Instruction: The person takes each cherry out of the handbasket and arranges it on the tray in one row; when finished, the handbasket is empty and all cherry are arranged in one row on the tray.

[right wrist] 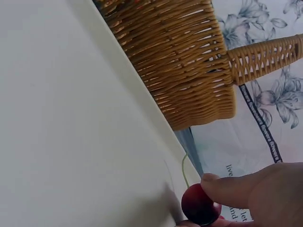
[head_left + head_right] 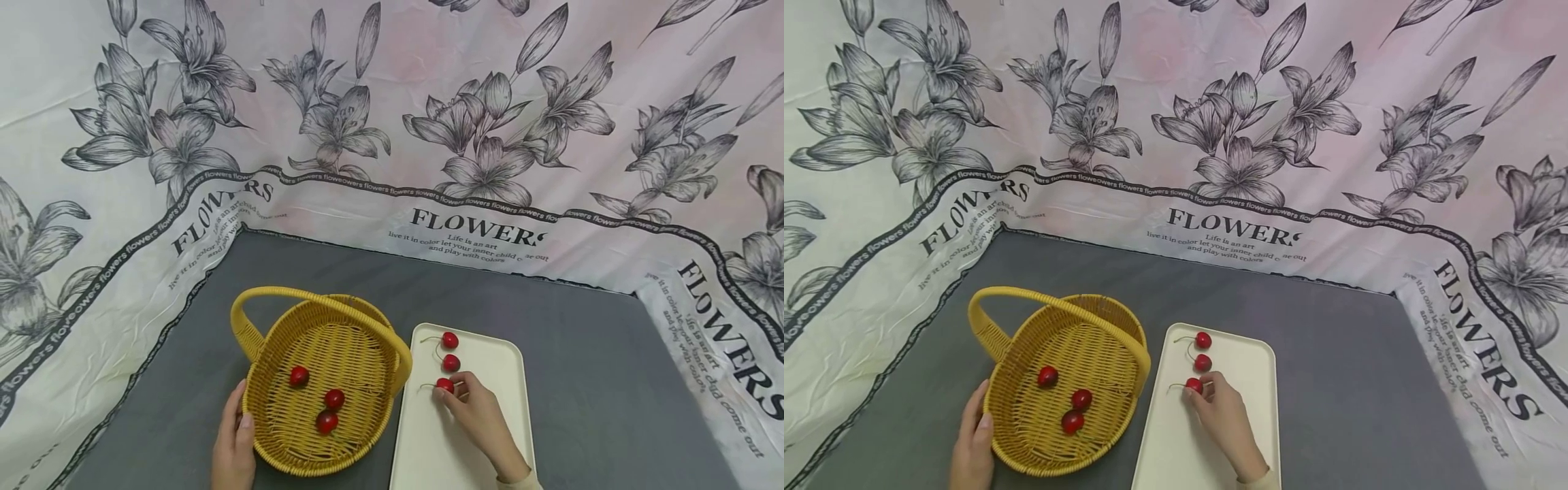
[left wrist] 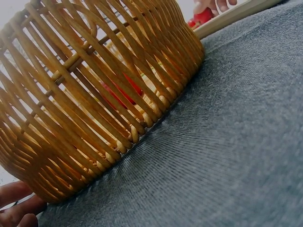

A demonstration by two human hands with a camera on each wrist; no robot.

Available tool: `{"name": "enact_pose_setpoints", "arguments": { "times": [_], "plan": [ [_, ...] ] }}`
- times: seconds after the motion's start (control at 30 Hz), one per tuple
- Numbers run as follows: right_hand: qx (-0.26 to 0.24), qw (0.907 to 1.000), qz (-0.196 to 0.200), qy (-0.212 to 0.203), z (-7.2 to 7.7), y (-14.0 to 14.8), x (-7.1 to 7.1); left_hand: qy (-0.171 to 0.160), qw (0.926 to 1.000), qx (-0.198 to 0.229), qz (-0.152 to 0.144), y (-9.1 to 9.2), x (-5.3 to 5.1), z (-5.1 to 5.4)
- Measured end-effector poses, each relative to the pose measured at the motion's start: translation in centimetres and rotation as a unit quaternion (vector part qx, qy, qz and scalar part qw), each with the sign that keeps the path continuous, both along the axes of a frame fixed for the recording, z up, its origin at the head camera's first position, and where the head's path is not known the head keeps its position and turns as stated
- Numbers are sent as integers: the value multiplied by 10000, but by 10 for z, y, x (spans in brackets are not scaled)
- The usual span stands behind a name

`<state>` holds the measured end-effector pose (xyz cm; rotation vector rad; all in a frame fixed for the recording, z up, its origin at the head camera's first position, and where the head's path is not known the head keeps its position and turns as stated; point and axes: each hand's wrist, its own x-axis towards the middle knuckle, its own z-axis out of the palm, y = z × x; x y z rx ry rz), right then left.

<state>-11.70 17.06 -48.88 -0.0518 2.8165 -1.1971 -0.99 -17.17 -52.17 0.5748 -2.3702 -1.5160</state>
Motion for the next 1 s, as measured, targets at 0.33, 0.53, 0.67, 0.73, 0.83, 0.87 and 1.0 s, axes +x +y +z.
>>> {"name": "enact_pose_setpoints", "arguments": {
  "times": [0.33, 0.53, 0.67, 0.73, 0.83, 0.87, 1.0],
  "plan": [
    [182, 9987, -264, 404, -7, -5, -6, 228, 9997, -65, -34, 0, 1, -2],
    [306, 9984, -268, 393, -6, -8, -4, 123, 9999, -6, 30, 1, 0, -1],
    [332, 9982, -278, 420, -8, -8, -3, 48, 10000, -16, 83, 2, 0, 0],
    [325, 9982, -279, 431, -8, -7, -2, 10, 9999, 1, 105, 2, 0, 1],
    [318, 9982, -259, 436, -8, -7, -2, -23, 9999, -26, 120, 2, 0, 1],
    [317, 9982, -242, 442, -8, -7, -1, -29, 9999, -33, 128, 2, 0, 1],
    [301, 9985, -182, 412, -8, -6, -1, -106, 9999, 0, 105, 1, 0, 2]
  ]
}}
